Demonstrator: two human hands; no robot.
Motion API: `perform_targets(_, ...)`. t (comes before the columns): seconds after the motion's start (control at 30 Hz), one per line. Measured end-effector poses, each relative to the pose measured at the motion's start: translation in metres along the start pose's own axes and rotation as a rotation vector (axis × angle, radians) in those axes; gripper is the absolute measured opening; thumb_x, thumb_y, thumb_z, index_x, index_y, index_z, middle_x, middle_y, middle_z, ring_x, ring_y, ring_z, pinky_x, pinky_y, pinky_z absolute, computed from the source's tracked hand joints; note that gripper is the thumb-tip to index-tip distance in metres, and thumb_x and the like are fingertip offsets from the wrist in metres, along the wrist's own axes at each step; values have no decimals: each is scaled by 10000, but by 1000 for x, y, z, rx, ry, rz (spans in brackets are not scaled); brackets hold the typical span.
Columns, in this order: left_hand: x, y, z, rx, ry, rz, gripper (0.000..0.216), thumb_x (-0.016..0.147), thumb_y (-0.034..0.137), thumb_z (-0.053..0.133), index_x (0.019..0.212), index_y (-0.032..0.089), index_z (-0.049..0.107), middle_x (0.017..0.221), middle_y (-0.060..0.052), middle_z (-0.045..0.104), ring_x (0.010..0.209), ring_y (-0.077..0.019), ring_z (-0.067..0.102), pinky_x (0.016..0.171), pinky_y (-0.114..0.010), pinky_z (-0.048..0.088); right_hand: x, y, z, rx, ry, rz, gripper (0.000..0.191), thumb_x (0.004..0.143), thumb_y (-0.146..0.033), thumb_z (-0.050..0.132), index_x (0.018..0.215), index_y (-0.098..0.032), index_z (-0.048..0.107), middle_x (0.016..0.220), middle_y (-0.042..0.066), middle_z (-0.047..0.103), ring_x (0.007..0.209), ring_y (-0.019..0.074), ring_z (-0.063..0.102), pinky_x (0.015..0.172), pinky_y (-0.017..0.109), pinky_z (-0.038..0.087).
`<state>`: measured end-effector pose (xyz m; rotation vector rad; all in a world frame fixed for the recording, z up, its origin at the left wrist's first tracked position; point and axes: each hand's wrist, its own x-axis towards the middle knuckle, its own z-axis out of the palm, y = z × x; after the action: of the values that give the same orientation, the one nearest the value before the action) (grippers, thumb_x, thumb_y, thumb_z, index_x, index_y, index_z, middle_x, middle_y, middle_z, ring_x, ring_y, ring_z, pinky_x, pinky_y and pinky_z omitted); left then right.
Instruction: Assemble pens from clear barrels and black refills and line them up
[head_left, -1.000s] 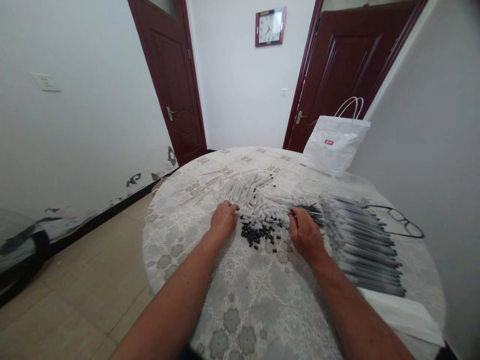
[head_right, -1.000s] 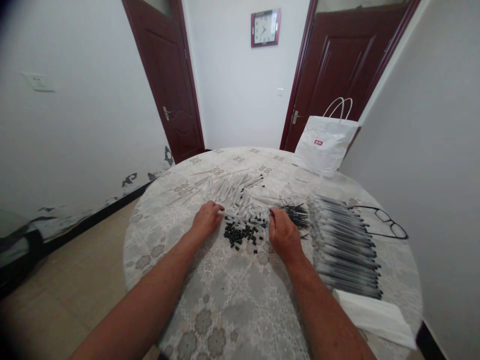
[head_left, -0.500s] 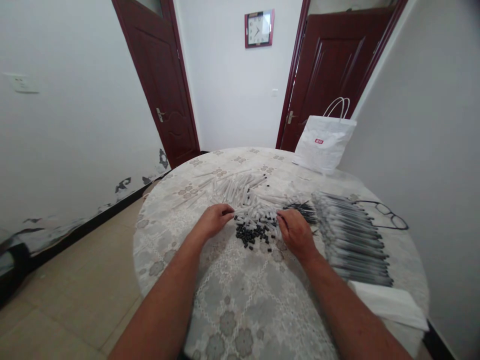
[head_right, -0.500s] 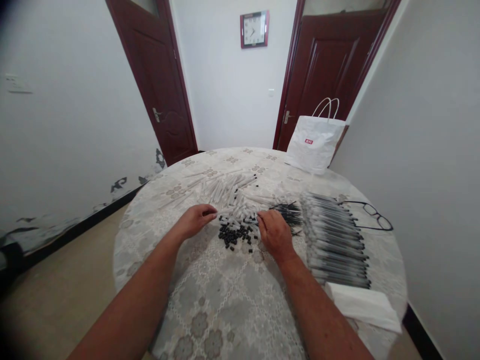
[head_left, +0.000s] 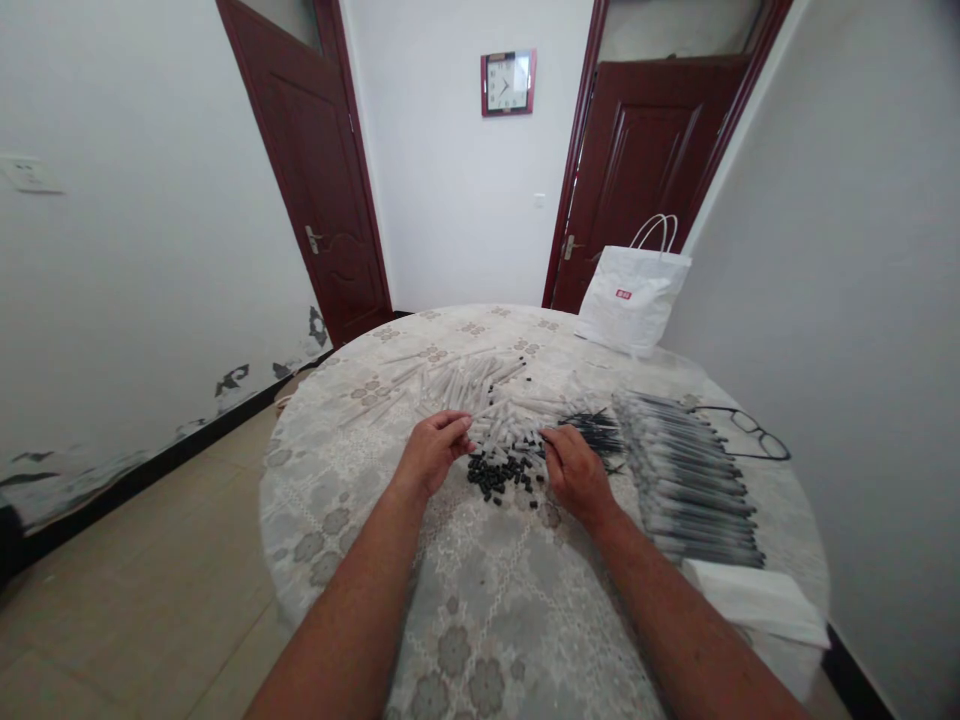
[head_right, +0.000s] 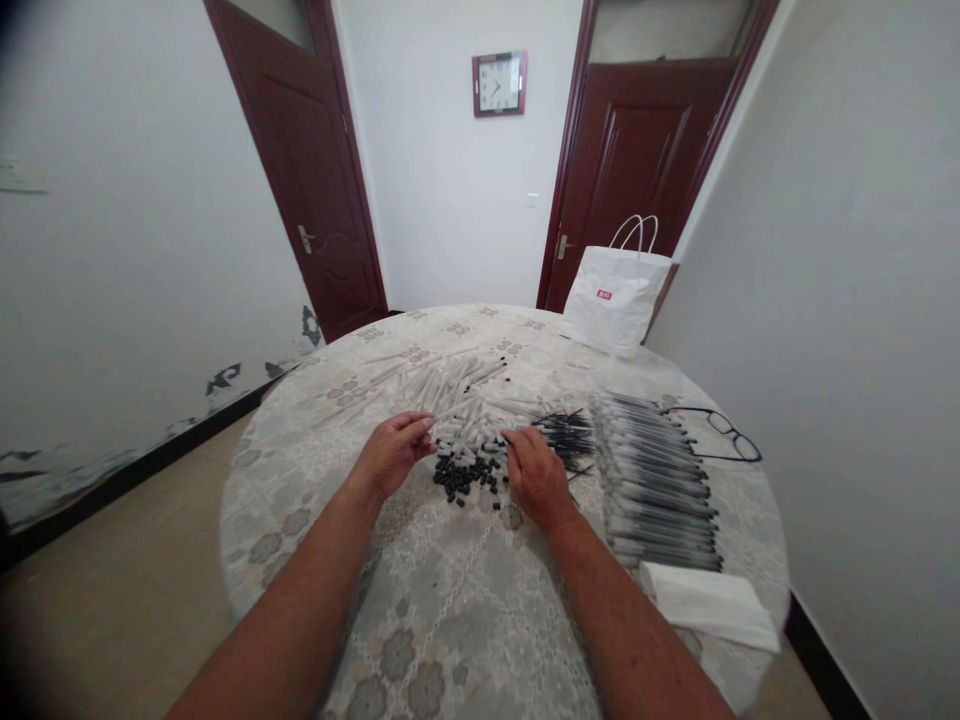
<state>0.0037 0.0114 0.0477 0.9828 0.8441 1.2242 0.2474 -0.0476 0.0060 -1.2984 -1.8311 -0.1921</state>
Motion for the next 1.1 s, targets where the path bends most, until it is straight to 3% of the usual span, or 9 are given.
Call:
perform_targets(0.17, -4, -5, 1, -185, 57, -59, 285, 662, 201, 835, 904, 127, 705, 693, 1, 591, 636, -102, 583, 676, -300, 600, 3, 0, -1, 26, 28, -5, 231, 971, -200, 459, 1129, -177, 626, 1030, 108, 627, 988, 229, 602, 906, 350, 489)
perform_targets(0.3, -8, -8, 0, -204, 32, -93, 284, 684, 248, 836, 899, 126, 696, 733, 2, 584, 604, -88, 569, 623, -285, 598, 6, -5, -5, 75, 50, 8, 192, 961, -209, 458, 1053, -197, 626, 967, 91, 619, 941, 226, 585, 882, 357, 477)
perform_targets(0.4, -10, -16, -1, -162, -35, -109, 291, 721, 314, 820, 903, 121, 700, 728, 6, 561, 576, -80, 543, 603, -282, 590, 10, -7, -9, 137, 122, 93, 155, 947, -245, 482, 965, -206, 632, 924, 72, 608, 921, 221, 572, 869, 360, 464)
perform_targets(0.5, -9, -28, -3, -134, -97, -115, 298, 748, 360, 800, 899, 124, 699, 694, 26, 513, 535, -62, 479, 589, -278, 579, 12, -4, -10, 249, 195, 271, 159, 929, -319, 529, 949, -206, 639, 920, 53, 627, 905, 211, 580, 844, 351, 460)
perform_targets(0.63, -7, -40, -3, -64, -154, -122, 325, 773, 419, 769, 884, 122, 697, 645, 49, 440, 505, -57, 407, 561, -275, 562, 14, 4, -6, 688, 287, 621, 209, 887, -431, 582, 895, -222, 588, 730, -24, 611, 651, 150, 560, 647, 286, 466)
perform_targets(0.73, -7, -42, -2, -38, -159, -119, 343, 783, 437, 756, 898, 119, 698, 639, 54, 425, 504, -55, 384, 562, -266, 555, 16, 4, -3, 1116, 339, 758, 234, 821, -433, 642, 860, -229, 535, 696, -40, 618, 559, 123, 546, 539, 255, 458)
perform_targets(0.87, -8, -40, 0, -32, -133, -108, 343, 774, 439, 762, 883, 121, 694, 632, 57, 423, 510, -58, 378, 576, -262, 553, 19, -1, -5, 1316, 385, 776, 215, 780, -351, 674, 898, -228, 542, 721, -25, 658, 562, 121, 582, 522, 249, 483)
perform_targets(1.1, -8, -41, 1, -10, -122, -105, 351, 745, 452, 780, 828, 127, 674, 623, 64, 419, 511, -58, 382, 582, -258, 551, 19, -1, -8, 1286, 388, 754, 172, 798, -326, 671, 873, -213, 566, 734, -12, 670, 577, 116, 598, 536, 246, 505)
